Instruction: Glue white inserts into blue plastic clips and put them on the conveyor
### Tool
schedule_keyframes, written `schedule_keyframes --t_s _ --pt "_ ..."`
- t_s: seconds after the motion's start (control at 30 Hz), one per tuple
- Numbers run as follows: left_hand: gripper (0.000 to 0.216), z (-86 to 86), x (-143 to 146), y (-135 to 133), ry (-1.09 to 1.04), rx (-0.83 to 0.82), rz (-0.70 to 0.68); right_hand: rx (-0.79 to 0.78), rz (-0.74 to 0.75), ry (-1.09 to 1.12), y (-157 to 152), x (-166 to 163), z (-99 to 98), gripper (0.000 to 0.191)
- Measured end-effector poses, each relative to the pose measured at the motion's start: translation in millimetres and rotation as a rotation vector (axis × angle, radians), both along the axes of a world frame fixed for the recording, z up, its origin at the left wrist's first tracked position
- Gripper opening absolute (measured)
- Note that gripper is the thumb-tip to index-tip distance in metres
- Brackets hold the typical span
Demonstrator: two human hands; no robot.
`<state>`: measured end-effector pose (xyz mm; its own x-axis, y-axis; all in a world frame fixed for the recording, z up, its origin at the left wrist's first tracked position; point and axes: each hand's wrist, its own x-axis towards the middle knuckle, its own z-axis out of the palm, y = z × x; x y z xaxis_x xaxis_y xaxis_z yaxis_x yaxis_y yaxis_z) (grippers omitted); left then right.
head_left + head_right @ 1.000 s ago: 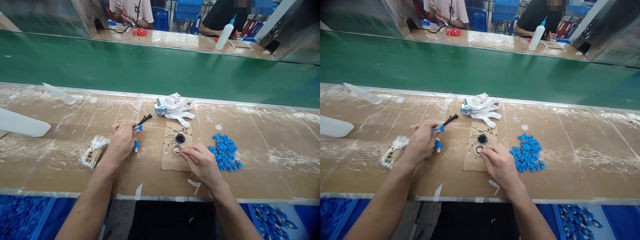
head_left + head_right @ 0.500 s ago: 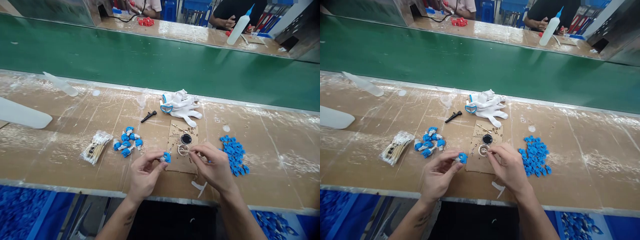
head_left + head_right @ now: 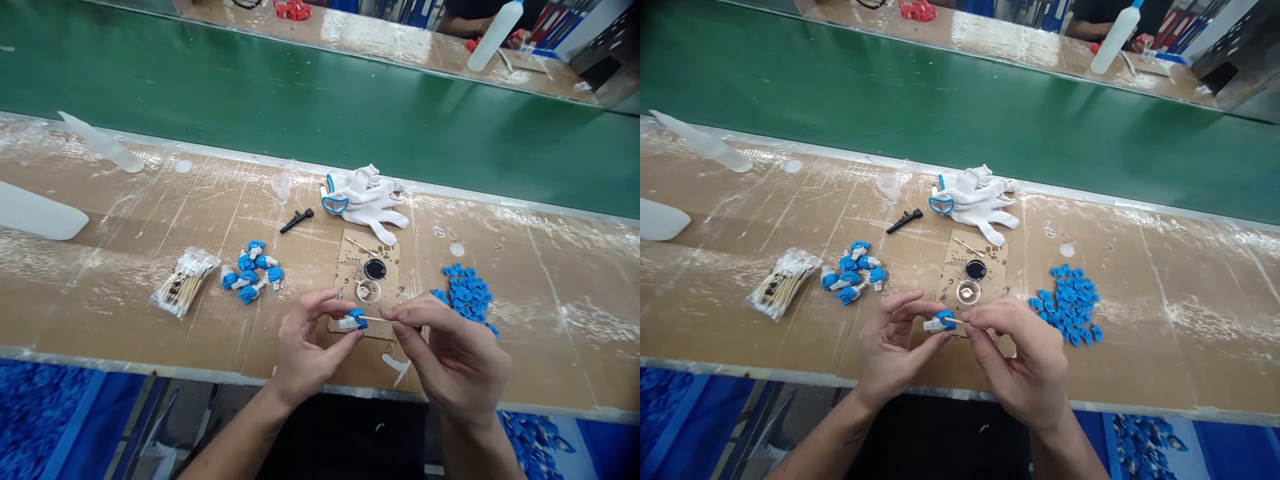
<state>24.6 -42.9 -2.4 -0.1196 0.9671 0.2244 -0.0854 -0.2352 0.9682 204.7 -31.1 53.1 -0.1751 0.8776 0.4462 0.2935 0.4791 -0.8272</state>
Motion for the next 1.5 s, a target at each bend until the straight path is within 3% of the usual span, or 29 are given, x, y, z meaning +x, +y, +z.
schedule_keyframes --t_s 0.4,0.57,0.63,0.7,0.83,0.93,1.0,1.07,1.17,1.3,1.4,1.5 --pt "0.063 -0.1 -1 -2 0.015 0.002 0.018 0.066 0.052 -0.062 -1 -2 2.6 0.037" --pt "0.062 0.9 -5 -3 0.013 -0.01 0.033 0.043 -0.155 0.026 5 22 -5.0 0.03" --pt "0.06 2.1 -8 -4 0.007 -0.028 0.04 0.025 -0.193 -0.084 16 29 -12.0 0.021" --pt "0.057 3.2 -10 -5 0.008 -0.051 0.048 0.027 -0.136 -0.258 28 29 -19.8 0.012" --pt "0.051 4.2 -13 -5 0.022 -0.065 0.069 -0.006 0.0 -0.455 36 27 -27.8 0.015" --pt "0.048 4.7 -17 -5 0.013 -0.067 0.073 -0.044 -0.147 -0.384 25 56 -24.9 0.026" --pt "0.044 5.4 -19 -6 0.028 -0.104 0.071 -0.024 -0.342 -0.335 15 85 -22.5 0.021" --pt "0.039 5.9 -21 -8 0.051 -0.151 0.063 -0.022 -0.428 -0.404 7 111 -22.9 0.014" --pt "0.036 5.8 -21 -10 0.053 -0.16 0.033 -0.033 -0.262 -0.673 4 124 -29.7 0.013" --pt "0.036 5.7 -20 -12 0.072 -0.113 -0.004 -0.003 -0.015 -0.919 11 112 -38.1 0.013" --pt "0.032 7.2 -18 -13 0.097 -0.07 -0.001 -0.017 0.041 -0.896 12 108 -34.8 0.011" --pt "0.028 8.0 -14 -15 0.076 -0.046 -0.021 -0.091 0.023 -0.681 -1 107 -26.6 0.013"
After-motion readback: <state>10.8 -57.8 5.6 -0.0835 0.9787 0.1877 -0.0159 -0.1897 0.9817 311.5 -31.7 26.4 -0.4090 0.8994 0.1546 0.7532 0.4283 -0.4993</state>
